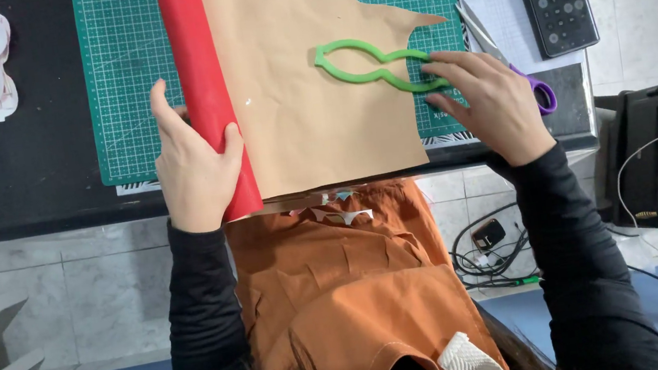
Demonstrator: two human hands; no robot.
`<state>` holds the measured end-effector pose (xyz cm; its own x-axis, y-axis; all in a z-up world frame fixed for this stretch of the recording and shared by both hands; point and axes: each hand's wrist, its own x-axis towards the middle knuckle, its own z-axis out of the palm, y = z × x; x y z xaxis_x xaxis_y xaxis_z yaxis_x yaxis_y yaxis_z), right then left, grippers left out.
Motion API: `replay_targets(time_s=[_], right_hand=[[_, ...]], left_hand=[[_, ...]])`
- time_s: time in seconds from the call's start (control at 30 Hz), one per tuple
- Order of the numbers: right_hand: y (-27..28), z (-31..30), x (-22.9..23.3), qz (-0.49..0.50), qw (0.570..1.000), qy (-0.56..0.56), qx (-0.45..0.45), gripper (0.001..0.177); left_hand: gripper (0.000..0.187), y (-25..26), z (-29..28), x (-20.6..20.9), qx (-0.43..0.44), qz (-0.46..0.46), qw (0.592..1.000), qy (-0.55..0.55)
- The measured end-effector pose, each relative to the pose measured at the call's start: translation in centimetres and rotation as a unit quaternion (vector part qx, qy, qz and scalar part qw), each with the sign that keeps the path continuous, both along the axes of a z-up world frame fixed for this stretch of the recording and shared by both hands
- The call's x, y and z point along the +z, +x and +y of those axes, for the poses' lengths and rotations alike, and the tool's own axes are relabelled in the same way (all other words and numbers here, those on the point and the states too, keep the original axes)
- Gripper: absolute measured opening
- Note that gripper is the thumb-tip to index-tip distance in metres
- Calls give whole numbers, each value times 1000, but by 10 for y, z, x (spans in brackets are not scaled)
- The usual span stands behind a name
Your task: The person is trimming a piece of leather with scissors and then using a template to mark shapes on it with a pencil.
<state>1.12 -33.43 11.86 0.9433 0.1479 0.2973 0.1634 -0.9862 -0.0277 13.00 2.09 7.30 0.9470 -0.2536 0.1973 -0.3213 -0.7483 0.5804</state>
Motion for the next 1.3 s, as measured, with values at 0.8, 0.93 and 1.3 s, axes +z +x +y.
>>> replay_targets(time_s=[0.8, 0.93, 1.3], right_hand=[[12, 55, -3, 68, 920, 380, -67, 17], [5, 51, -2, 88, 920, 380, -30, 40], [-12, 42, -28, -13, 941, 337, -27, 44]], left_hand=[[89, -53, -37, 33, -105, -124, 980, 115], [78, -41, -4, -1, -67, -149, 975, 148], [89, -8, 18, -14, -108, -173, 979, -15]])
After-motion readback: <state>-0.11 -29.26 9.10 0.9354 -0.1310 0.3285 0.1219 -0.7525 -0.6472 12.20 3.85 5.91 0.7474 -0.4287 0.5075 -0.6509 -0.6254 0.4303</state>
